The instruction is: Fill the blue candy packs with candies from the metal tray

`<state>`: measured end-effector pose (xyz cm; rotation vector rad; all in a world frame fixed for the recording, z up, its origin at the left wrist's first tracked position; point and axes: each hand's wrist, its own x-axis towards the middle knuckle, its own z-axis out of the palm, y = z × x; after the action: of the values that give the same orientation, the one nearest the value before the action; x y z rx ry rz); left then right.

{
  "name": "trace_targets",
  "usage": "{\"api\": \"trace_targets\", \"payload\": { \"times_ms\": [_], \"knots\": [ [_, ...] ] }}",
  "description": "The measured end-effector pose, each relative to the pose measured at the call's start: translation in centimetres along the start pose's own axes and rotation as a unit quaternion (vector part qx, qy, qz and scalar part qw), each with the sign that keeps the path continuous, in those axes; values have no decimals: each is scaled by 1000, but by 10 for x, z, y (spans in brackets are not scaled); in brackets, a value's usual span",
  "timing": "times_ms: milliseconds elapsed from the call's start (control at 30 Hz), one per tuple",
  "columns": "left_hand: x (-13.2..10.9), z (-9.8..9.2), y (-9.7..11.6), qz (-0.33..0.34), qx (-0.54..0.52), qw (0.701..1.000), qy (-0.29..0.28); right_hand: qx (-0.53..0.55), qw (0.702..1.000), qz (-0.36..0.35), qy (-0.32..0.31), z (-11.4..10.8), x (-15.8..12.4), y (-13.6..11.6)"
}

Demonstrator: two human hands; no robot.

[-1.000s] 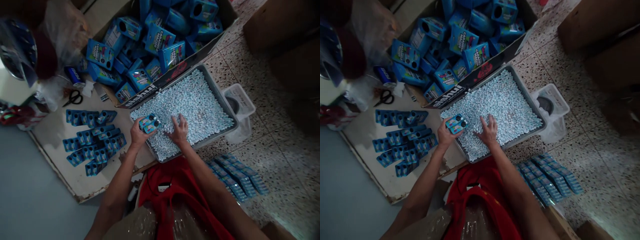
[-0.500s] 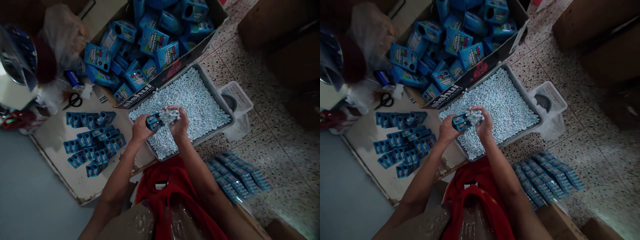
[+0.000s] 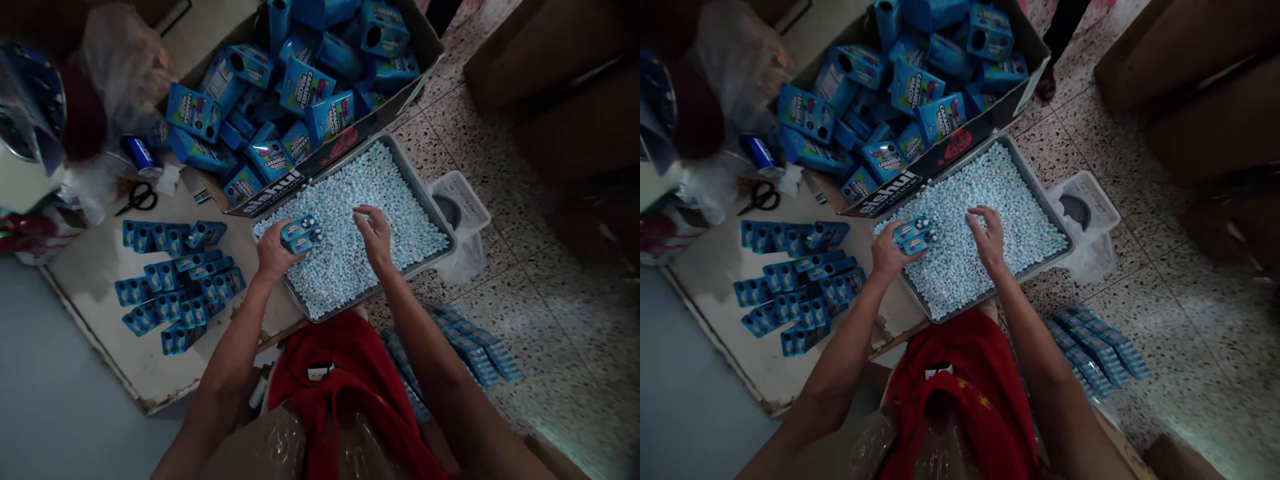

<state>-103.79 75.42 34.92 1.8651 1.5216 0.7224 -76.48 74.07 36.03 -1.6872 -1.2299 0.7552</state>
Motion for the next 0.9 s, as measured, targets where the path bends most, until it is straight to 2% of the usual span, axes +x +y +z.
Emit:
{"api": "trace_targets", "payload": {
  "times_ms": [100, 200, 267, 367, 467, 533, 600, 667, 733, 800, 900],
  "knots": [
    [-10, -3, -6, -41, -66, 997, -6, -148, 987, -66, -8, 0, 43, 26],
    [-24, -3, -12, -76, -102, 992, -4, -247, 964, -88, -48, 20, 73, 40],
    [-33, 1, -15, -88, -121, 989, -9, -281, 953, -93, -67, 41, 72, 43],
    [-42, 8, -16, -112, -146, 982, 27, -278, 955, -76, -77, 66, 50, 41],
    [-46, 11, -14, -122, -147, 981, 41, -192, 978, 12, -75, 72, 27, 36],
    [-46, 11, -9, -116, -128, 985, 31, -58, 988, 118, -79, 67, 18, 30],
    [-43, 8, -3, -101, -81, 991, 29, 119, 959, 236, -102, 58, 13, 19],
    [-40, 5, 3, -81, -18, 996, 28, 263, 905, 305, -140, 50, 7, -1],
    [-37, 2, 10, -68, 32, 997, 14, 358, 871, 295, -160, 46, -1, -27],
    [-34, 0, 19, -71, 59, 996, -8, 412, 867, 234, -154, 47, -10, -54],
    [-32, -3, 33, -88, 71, 993, -42, 392, 902, 130, -126, 54, -24, -83]
  ]
}}
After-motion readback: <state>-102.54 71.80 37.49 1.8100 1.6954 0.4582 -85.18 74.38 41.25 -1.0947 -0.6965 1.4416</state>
